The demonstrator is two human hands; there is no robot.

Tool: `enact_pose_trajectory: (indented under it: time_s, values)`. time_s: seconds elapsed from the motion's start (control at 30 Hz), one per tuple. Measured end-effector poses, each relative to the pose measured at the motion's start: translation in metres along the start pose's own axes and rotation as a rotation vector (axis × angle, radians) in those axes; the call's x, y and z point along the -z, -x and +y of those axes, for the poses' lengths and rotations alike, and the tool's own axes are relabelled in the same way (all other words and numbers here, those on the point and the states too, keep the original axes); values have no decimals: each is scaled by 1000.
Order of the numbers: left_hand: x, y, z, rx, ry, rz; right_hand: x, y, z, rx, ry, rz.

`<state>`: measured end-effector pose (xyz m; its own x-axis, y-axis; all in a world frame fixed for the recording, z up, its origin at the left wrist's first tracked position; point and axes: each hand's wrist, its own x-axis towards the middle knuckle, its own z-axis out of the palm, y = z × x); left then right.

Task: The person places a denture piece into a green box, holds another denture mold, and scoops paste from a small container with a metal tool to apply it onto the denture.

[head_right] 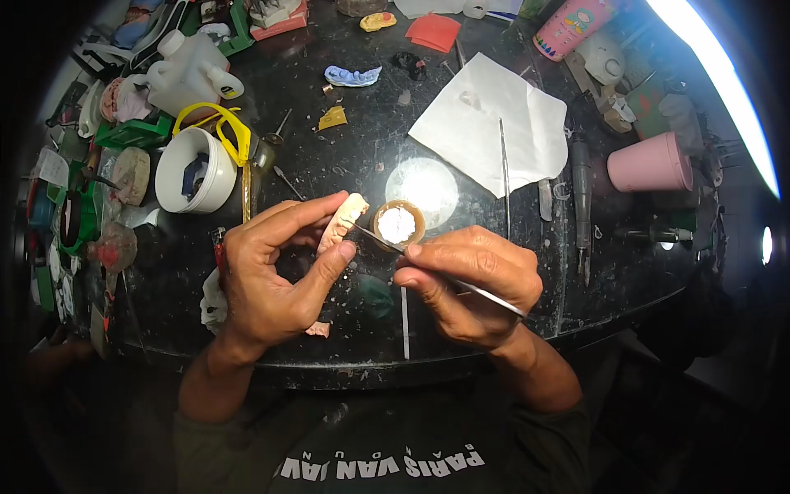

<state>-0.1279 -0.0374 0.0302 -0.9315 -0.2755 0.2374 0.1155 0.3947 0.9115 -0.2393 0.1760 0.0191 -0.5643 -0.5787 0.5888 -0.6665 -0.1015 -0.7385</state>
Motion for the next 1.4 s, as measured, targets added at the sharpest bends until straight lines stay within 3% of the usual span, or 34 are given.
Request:
enact_pose_trajectory:
  time_s: [1.4]
  values:
    - [0, -1, -2, -21, 8, 21, -1, -8, -8, 30, 38, -35]
